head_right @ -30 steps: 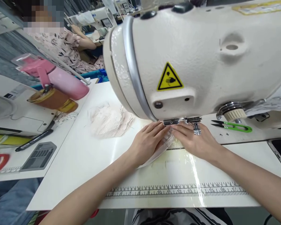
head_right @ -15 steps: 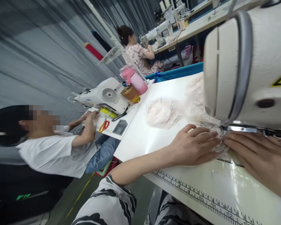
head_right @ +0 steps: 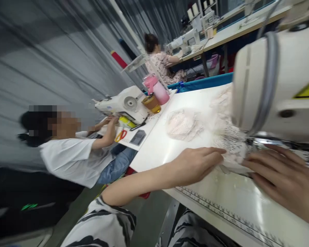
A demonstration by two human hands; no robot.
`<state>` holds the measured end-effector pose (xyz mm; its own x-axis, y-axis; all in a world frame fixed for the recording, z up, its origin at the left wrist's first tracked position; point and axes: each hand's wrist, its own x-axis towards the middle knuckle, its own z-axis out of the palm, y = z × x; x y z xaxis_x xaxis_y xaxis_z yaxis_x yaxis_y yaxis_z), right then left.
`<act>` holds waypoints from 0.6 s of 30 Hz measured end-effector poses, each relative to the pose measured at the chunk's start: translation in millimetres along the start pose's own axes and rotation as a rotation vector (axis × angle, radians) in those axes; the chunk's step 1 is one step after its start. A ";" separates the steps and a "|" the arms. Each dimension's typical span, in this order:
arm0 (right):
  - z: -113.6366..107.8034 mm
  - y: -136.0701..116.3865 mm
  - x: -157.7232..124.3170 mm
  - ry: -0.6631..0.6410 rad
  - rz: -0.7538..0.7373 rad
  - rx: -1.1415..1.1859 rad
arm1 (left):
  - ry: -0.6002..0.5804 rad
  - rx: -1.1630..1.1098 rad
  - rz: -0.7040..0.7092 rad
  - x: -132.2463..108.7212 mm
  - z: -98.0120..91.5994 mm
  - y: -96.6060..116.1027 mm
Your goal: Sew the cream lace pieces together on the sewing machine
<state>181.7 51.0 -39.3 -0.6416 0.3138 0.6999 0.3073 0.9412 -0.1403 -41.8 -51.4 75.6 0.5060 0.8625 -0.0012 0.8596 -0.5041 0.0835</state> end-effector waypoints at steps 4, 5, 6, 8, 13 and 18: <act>-29.4 -5.2 14.5 -0.121 -0.057 -0.068 | -0.020 0.054 0.087 25.1 -6.2 -11.0; -32.5 -7.4 17.0 -0.150 -0.036 -0.041 | 0.015 0.050 0.147 31.6 -1.7 -13.9; -33.8 -9.1 19.2 -0.144 -0.002 -0.030 | 0.052 0.043 0.204 37.7 4.6 -16.4; -33.0 -10.9 22.1 -0.115 0.041 -0.053 | 0.135 0.055 0.263 48.2 19.8 -20.2; -28.7 -12.7 23.2 -0.085 0.129 -0.119 | 0.403 0.137 0.317 58.7 47.9 -22.7; -31.1 -14.5 25.1 -0.203 0.176 -0.212 | 0.477 0.185 0.311 57.0 50.4 -22.3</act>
<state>183.0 41.3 2.1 -0.6863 0.5073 0.5211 0.5510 0.8304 -0.0828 -28.5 6.8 23.4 0.6850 0.5758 0.4464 0.6958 -0.6987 -0.1664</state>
